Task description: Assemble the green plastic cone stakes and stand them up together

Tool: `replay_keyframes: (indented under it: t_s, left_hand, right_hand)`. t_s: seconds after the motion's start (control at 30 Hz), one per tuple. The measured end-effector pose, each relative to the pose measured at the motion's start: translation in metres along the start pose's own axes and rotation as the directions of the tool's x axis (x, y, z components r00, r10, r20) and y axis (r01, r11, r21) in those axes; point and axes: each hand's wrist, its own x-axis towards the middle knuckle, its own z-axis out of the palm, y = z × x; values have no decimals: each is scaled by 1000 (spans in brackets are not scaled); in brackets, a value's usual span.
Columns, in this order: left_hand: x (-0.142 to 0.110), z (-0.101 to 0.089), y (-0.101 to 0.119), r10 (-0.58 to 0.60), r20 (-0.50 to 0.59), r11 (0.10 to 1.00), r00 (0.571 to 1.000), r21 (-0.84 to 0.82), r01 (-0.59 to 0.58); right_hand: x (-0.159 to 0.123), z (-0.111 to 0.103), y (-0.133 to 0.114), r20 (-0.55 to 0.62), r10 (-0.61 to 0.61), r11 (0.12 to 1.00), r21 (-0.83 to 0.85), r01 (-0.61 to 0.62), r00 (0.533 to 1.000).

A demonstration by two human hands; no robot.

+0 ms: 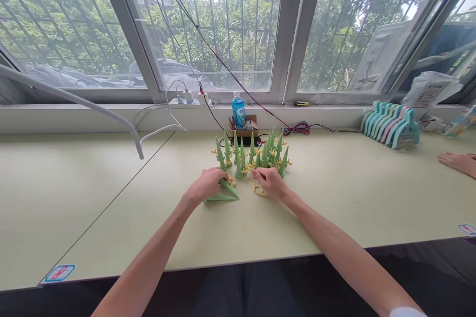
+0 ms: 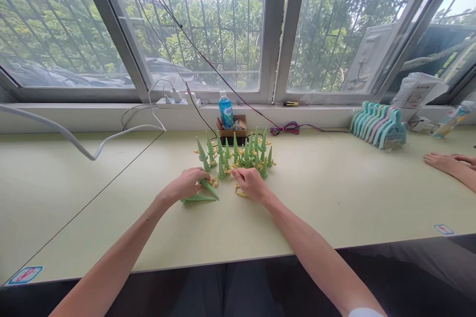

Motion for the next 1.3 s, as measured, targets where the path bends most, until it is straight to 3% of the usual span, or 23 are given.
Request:
replay_keyframes:
  t_s: [0.13, 0.3, 0.47, 0.63, 0.77, 0.87, 1.0, 1.3]
  left_hand:
    - [-5, -7, 3, -9, 12, 999, 1000, 46, 9]
    - [-8, -18, 9, 34, -98, 998, 995, -47, -39]
    - [2, -17, 28, 4, -269, 943, 963, -320, -94]
    - [7, 7, 47, -105, -412, 806, 905, -568, -165]
    - [1, 30, 57, -144, -372, 714, 917, -681, -164]
    - [-3, 39, 61, -142, -337, 721, 931, -680, -136]
    - [-3, 42, 62, -134, -314, 726, 940, -677, -123]
    - [-2, 46, 62, -158, -218, 625, 963, -777, -73]
  right_hand:
    - [0, 0, 0, 1, -4, 1000, 1, 4, 1000]
    - [1, 0, -1, 2, -15, 1000, -25, 15, 1000]
    - [0, -1, -1, 8, -29, 997, -74, 29, 1000]
    - [0, -4, -4, 29, -36, 984, -174, 41, 999]
    - [-1, -9, -7, 73, -45, 955, -291, 64, 996]
    - [-1, -14, -8, 147, -15, 922, -382, 71, 989]
    - [-1, -21, -5, 196, 27, 881, -469, 70, 980]
    - [0, -29, -2, 250, 132, 823, -568, 34, 959]
